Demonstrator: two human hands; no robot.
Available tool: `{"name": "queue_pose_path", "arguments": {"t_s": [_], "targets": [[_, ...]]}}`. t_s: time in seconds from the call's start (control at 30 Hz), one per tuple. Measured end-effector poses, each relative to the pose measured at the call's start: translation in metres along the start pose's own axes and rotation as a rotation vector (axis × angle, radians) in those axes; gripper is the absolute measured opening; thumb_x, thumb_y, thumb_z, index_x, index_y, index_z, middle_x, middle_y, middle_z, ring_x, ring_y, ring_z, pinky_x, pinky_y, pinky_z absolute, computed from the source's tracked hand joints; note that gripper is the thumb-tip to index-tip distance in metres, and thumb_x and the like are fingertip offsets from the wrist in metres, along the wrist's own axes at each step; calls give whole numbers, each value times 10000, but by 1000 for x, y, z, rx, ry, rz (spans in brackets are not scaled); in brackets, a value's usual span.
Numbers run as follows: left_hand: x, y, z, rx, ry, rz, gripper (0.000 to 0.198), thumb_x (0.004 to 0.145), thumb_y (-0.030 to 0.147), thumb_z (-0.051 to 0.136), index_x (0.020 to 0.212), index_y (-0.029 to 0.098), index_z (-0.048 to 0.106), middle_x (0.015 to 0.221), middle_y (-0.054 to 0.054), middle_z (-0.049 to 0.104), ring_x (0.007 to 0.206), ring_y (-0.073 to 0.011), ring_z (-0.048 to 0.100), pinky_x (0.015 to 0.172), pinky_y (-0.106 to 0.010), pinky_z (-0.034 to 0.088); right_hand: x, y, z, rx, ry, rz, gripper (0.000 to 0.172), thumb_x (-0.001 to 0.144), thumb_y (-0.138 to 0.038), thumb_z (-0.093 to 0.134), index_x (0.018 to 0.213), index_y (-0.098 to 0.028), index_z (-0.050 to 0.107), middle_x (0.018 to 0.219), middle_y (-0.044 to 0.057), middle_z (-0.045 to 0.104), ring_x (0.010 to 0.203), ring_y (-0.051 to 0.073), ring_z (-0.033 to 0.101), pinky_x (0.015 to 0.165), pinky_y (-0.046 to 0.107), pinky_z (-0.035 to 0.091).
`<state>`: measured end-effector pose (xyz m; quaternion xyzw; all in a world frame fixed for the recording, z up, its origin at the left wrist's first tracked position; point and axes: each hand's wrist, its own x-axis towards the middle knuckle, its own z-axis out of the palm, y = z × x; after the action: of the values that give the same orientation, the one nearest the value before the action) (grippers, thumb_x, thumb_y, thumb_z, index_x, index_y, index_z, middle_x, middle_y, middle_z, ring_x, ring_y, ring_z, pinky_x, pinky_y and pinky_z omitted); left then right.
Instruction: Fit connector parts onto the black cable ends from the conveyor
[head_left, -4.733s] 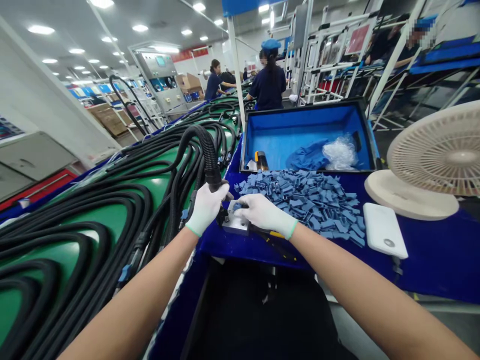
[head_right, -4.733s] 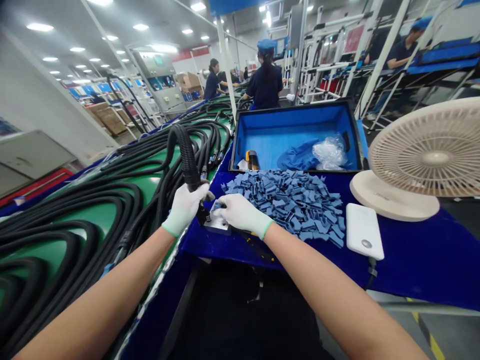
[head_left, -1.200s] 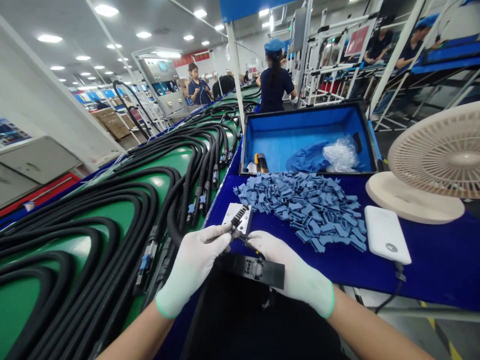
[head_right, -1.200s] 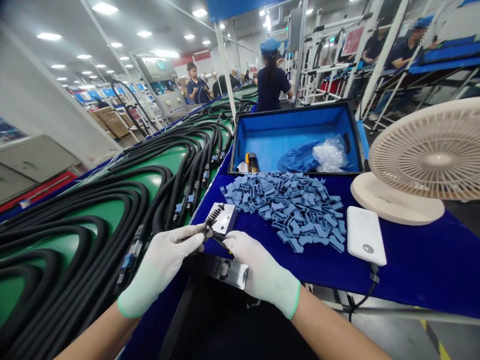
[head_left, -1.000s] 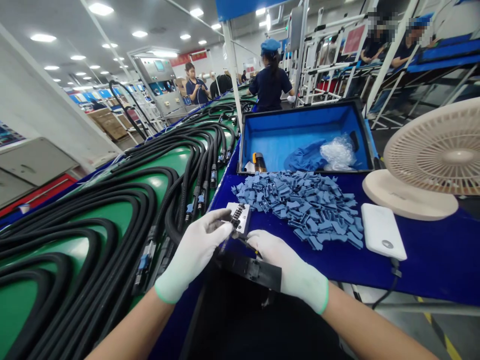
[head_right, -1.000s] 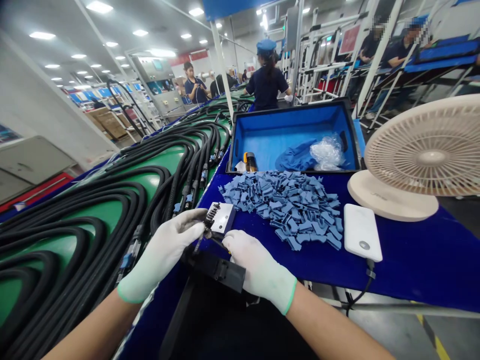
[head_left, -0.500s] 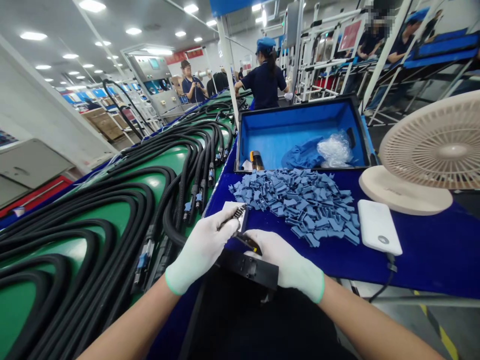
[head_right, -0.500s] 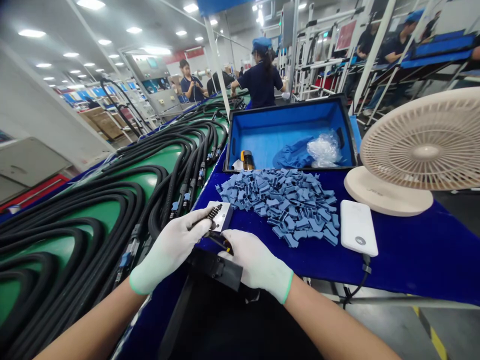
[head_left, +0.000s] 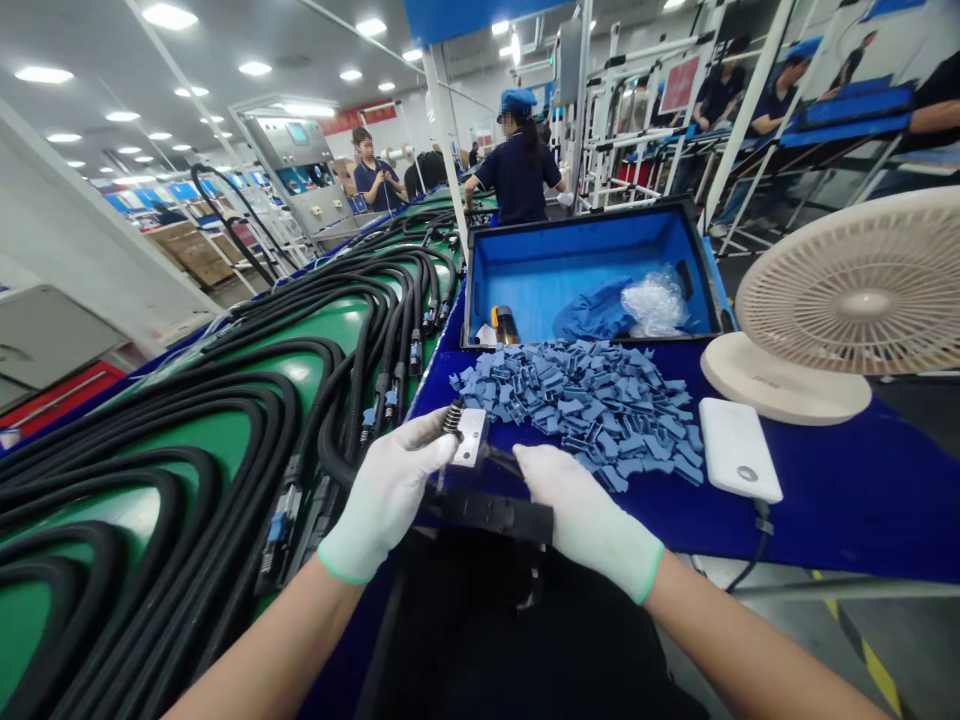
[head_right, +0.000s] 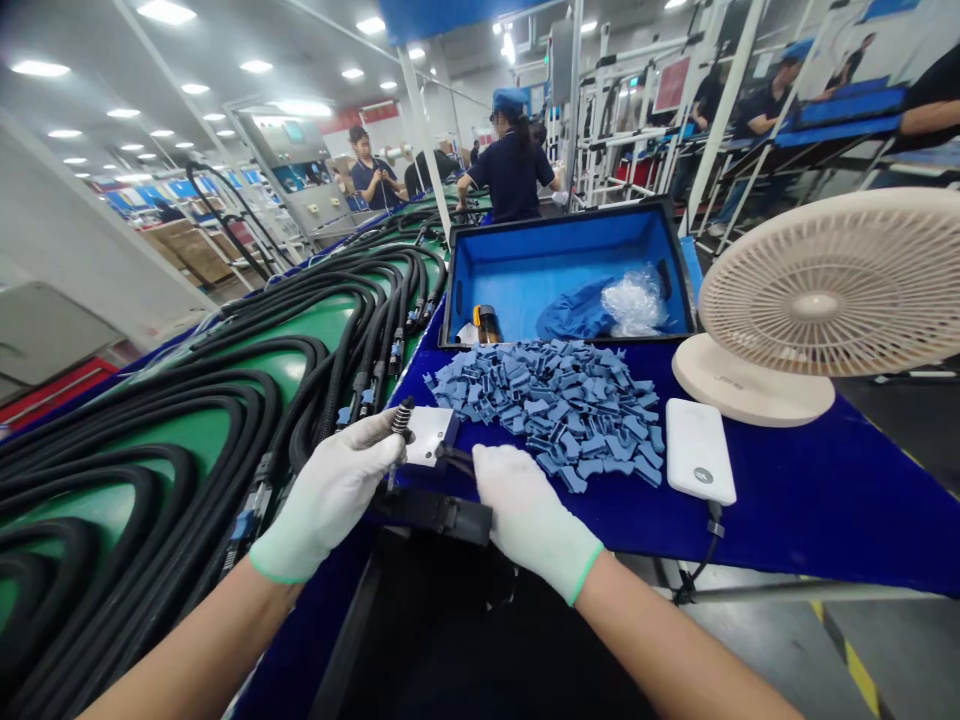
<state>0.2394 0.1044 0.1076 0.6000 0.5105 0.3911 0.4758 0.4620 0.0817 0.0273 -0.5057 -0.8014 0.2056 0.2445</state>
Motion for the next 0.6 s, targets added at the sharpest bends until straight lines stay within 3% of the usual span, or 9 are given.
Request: {"name": "queue_pose_path", "arguments": {"t_s": [0.07,0.17,0.27,0.4,0.47,0.6], "targets": [[-1,1,-1,13,8,-17,552,892,411,721,1373,150,648,1331,-116,691,1226,-323,639,1083,-435,493,-4,1,-4,-25,65,22,548,805,-75,623,1348,-124,558,1266,193,623,1183,338,562,1020,485,440],[-4,2,-3,72,-1,-35,521,892,377,724,1374,194,653,1328,-90,696,1203,-311,655,1066,-439,510,-11,-3,-6,298,56,-45,730,747,-109,729,1435,-201,504,1373,140,582,1241,313,551,1079,474,433],[-9,-4,-6,227,-75,102,398,876,305,751,1270,249,728,1244,-50,737,1155,-284,676,1050,-413,522,-20,-15,-6,737,21,-11,629,747,-165,800,1332,-267,590,1298,51,648,1188,256,608,1067,402,462],[-12,-16,-7,372,-343,490,264,909,195,716,1154,272,778,1082,-41,754,1010,-219,701,923,-333,566,-24,-29,-7,956,44,73,413,813,-143,732,1199,-249,628,1167,19,682,1070,212,640,971,356,501],[-11,-18,-4,425,-358,590,282,935,156,672,1180,264,758,1074,-55,729,980,-203,690,886,-322,569,-22,-33,-8,981,37,145,392,819,-150,722,1180,-237,599,1114,14,669,1006,194,633,910,337,512],[-12,-19,1,613,-317,653,285,961,116,602,1175,250,733,1032,-70,681,921,-195,653,811,-318,558,-13,-36,-9,1063,-4,212,487,792,-143,735,1230,-235,543,1129,14,630,994,181,606,882,320,503]]}}
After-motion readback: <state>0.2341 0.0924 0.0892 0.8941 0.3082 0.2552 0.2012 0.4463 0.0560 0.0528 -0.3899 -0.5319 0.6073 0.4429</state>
